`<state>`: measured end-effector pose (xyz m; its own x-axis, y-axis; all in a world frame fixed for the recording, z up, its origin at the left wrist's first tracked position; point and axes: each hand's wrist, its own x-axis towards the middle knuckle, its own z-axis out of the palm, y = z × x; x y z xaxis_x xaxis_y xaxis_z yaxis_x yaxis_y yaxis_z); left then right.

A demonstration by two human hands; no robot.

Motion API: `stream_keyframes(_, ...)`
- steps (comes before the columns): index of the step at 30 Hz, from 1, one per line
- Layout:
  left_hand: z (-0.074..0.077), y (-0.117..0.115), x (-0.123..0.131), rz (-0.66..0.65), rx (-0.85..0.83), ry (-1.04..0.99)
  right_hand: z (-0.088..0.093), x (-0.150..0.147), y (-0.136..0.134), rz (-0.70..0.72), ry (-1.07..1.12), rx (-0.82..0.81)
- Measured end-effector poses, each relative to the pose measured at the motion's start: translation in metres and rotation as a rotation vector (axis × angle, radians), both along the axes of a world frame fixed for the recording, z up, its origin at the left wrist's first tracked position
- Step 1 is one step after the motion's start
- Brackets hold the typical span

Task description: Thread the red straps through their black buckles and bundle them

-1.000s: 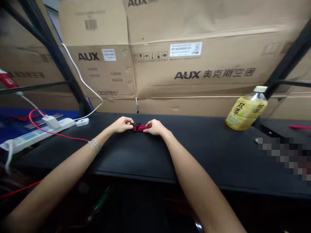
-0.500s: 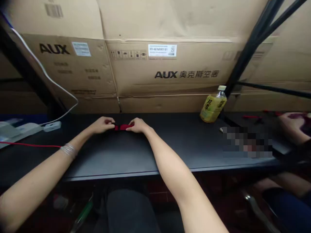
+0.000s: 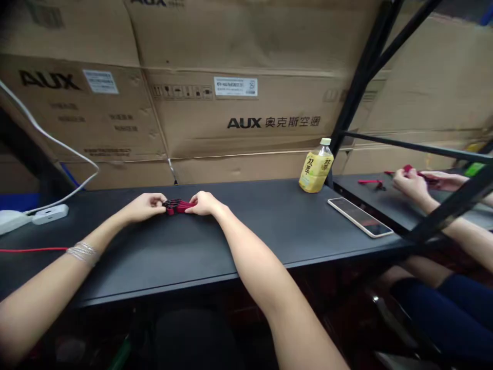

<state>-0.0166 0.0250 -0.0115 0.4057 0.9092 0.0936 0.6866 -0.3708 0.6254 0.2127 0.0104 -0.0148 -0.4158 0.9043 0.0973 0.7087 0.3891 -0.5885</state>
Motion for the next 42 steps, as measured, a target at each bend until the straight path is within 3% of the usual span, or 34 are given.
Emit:
stream_keyframes(11,0.001,-0.002,0.001,-0.042,-0.046,-0.091,0.000,0.000,-0.001,-0.001,-0.012,0.007)
stream_keyframes(22,0.001,-0.007,0.002,-0.030,-0.034,-0.040,-0.001,0.000,-0.003,-0.012,0.003,-0.005)
stream_keyframes(42,-0.013,-0.002,-0.001,-0.010,0.026,-0.119,-0.006,-0.005,-0.002,-0.069,-0.016,0.032)
